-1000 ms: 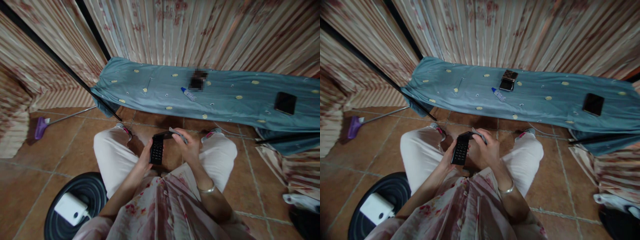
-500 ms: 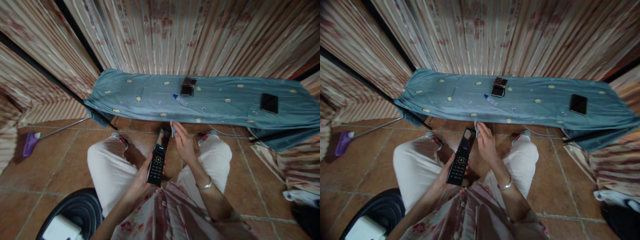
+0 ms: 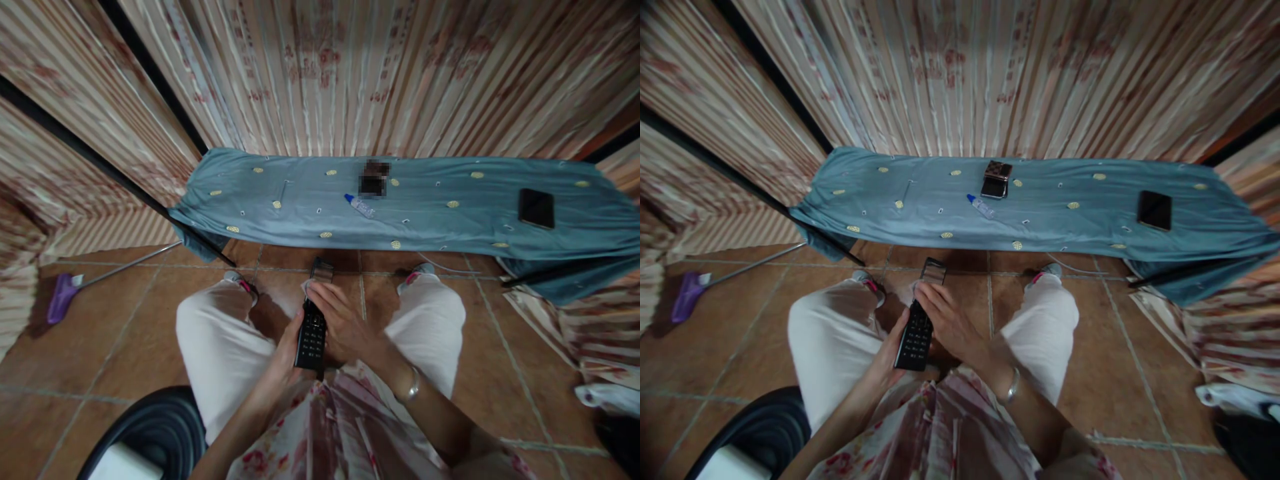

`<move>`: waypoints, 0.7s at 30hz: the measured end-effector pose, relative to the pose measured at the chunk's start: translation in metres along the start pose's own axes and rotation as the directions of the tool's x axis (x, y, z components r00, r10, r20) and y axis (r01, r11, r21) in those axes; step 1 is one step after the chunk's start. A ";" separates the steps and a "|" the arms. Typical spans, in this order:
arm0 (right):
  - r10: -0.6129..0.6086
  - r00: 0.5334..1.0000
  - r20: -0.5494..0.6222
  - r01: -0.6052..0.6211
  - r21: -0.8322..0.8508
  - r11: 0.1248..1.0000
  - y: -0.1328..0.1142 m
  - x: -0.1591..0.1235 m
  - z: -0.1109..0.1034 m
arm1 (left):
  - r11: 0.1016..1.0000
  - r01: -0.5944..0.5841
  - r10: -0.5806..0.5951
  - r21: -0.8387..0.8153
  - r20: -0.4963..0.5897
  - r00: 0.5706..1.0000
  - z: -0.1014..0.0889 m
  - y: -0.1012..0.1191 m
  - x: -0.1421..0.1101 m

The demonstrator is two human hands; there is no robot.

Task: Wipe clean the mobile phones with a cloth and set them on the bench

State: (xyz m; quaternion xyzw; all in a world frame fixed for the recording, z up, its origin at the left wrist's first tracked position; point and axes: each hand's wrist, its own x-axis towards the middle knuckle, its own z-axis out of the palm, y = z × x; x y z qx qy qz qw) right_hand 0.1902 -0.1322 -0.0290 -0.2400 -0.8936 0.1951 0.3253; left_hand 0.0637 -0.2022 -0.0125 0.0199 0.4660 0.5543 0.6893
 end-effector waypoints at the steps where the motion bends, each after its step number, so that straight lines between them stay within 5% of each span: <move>1: 0.013 1.000 -0.006 -0.013 -0.011 1.000 0.007 0.005 -0.002 | 1.000 0.018 -0.018 0.011 -0.005 1.000 0.001 -0.001 -0.002; 9: 0.146 0.968 -0.205 -0.160 -0.055 0.986 0.046 0.019 -0.004 | 0.996 0.024 -0.024 0.083 -0.001 1.000 0.004 -0.001 -0.011; 21: 0.113 0.977 -0.179 -0.125 -0.055 0.991 0.021 0.018 -0.003 | 0.981 -0.055 0.059 0.188 -0.015 0.998 0.004 -0.003 -0.001</move>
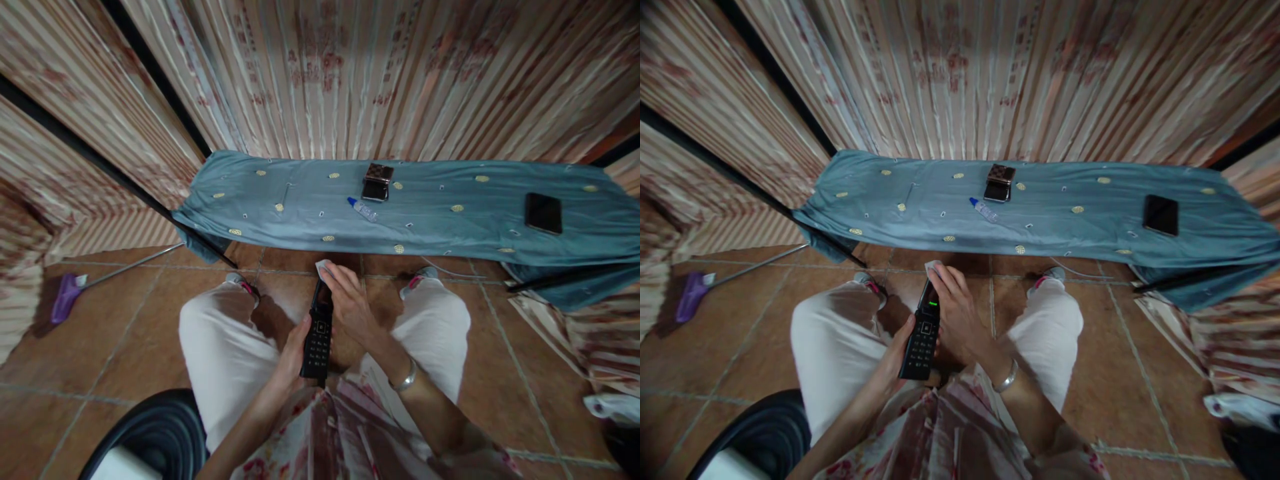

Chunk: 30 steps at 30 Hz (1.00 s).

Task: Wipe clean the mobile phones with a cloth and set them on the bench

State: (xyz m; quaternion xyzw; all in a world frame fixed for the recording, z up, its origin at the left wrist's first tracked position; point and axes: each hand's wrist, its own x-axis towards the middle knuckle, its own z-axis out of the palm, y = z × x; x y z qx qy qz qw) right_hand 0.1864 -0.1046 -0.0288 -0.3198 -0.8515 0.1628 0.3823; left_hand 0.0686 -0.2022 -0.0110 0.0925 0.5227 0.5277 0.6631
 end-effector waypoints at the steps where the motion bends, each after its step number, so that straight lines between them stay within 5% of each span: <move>1: -0.033 0.999 0.024 0.033 0.006 0.999 -0.006 -0.004 0.000 | 1.000 -0.028 0.028 -0.011 -0.011 1.000 -0.001 0.001 0.003; 6: -0.149 0.983 0.110 0.146 0.038 0.989 -0.028 -0.023 0.001 | 0.983 -0.179 0.176 -0.037 -0.074 0.982 -0.002 0.003 0.012; 19: -0.317 0.918 0.237 0.350 -0.116 0.929 -0.012 0.002 -0.009 | 0.936 -0.236 0.244 0.262 0.004 0.970 -0.011 -0.001 0.010; 23: -0.206 0.970 0.129 0.216 -0.068 0.974 0.011 0.016 -0.011 | 0.974 -0.098 0.095 0.202 0.021 0.995 -0.009 -0.003 0.003; 26: -0.049 0.998 0.031 0.048 0.040 0.998 0.022 0.027 -0.012 | 0.982 -0.091 0.090 0.164 0.012 0.996 -0.006 -0.002 -0.002; 30: 0.239 0.970 -0.052 -0.223 0.210 0.952 0.026 0.025 -0.011 | 0.990 -0.074 0.074 0.121 0.011 0.997 0.000 0.001 -0.007</move>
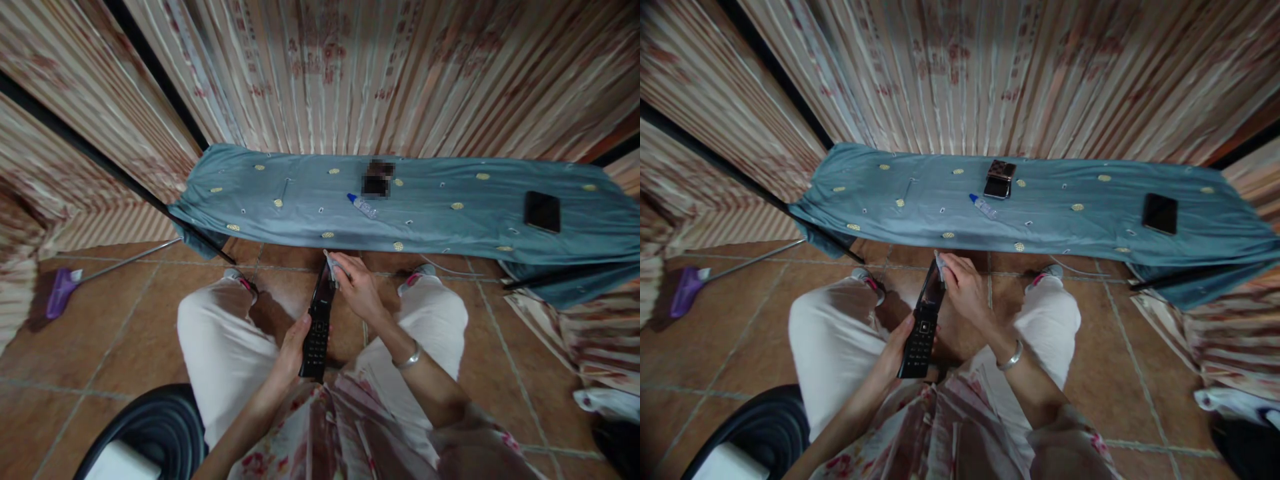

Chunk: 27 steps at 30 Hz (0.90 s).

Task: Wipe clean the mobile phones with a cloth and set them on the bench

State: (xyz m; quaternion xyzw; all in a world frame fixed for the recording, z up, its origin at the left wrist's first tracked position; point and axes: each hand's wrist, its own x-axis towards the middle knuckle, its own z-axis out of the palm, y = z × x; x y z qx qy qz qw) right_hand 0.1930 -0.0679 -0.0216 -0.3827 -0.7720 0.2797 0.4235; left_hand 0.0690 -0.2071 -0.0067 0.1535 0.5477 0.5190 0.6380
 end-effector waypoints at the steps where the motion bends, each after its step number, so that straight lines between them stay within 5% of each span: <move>1: 0.081 0.996 -0.025 -0.080 0.049 0.996 0.002 -0.002 0.001 | 1.000 0.004 -0.004 -0.011 0.004 1.000 0.001 0.001 -0.001; 6: 0.455 0.890 -0.022 -0.405 0.421 0.812 0.018 -0.011 0.014 | 0.995 0.037 -0.035 -0.090 0.018 0.999 0.007 0.003 -0.001; 9: 0.558 0.829 0.018 -0.448 0.619 0.645 0.015 -0.017 0.025 | 0.990 0.068 -0.068 -0.122 0.004 0.998 0.009 0.003 0.001; 11: 0.564 0.824 0.052 -0.459 0.643 0.613 0.006 -0.024 0.031 | 0.989 0.068 -0.070 -0.133 -0.014 0.997 0.009 0.003 0.003; 18: 0.405 0.907 0.114 -0.420 0.293 0.859 -0.026 -0.056 0.024 | 0.986 0.025 -0.040 -0.162 -0.093 0.995 0.002 0.010 0.013; 22: 0.209 0.978 -0.017 -0.206 0.099 0.973 -0.037 -0.061 0.012 | 0.989 -0.037 0.021 -0.144 -0.110 0.994 0.001 0.010 0.016; 27: -0.076 0.995 0.064 0.080 -0.069 0.994 -0.060 -0.058 0.012 | 0.988 -0.144 0.133 -0.062 -0.152 0.979 0.003 0.005 0.019</move>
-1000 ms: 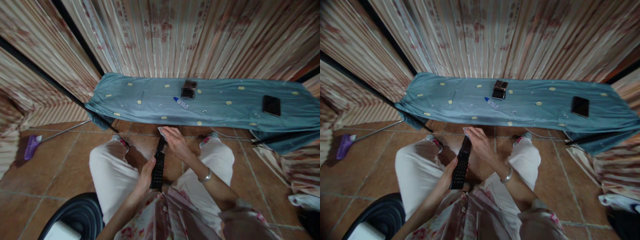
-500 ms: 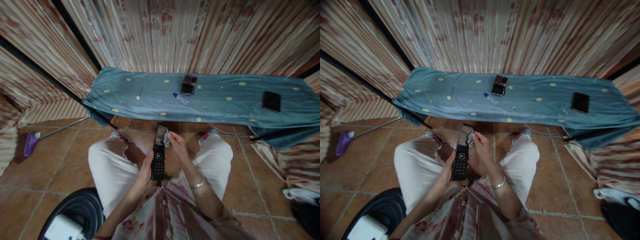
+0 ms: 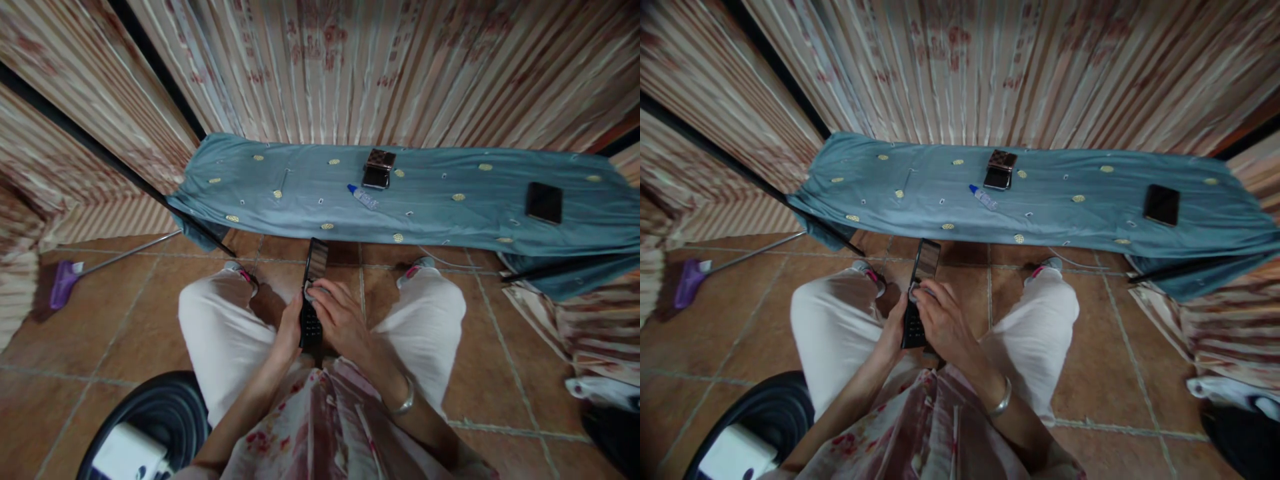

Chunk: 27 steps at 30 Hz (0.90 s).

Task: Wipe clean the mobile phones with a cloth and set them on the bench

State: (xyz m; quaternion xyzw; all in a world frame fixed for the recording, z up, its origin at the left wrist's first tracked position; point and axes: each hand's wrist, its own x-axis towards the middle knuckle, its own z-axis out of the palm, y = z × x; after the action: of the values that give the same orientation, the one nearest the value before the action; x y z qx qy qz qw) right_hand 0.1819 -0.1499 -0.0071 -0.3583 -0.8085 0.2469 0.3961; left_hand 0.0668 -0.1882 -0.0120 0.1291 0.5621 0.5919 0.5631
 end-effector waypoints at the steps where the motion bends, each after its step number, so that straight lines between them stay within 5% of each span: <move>1: -0.027 1.000 0.011 0.028 -0.021 0.999 -0.001 0.000 0.001 | 1.000 -0.012 0.012 0.009 0.002 1.000 -0.001 0.000 0.000; 20: 0.004 0.997 -0.075 -0.005 -0.019 1.000 0.010 -0.005 0.004 | 0.995 -0.081 0.078 0.065 0.035 0.996 -0.010 0.005 -0.006; 27: -0.071 0.994 -0.088 0.068 -0.035 0.997 -0.010 0.008 0.008 | 0.991 -0.114 0.115 0.072 -0.013 0.993 -0.012 -0.003 -0.003</move>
State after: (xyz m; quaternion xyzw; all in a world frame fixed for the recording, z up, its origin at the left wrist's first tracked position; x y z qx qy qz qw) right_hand 0.1679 -0.1508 -0.0005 -0.3469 -0.8060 0.2038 0.4343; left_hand 0.0601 -0.1977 -0.0167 0.1758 0.5793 0.6039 0.5185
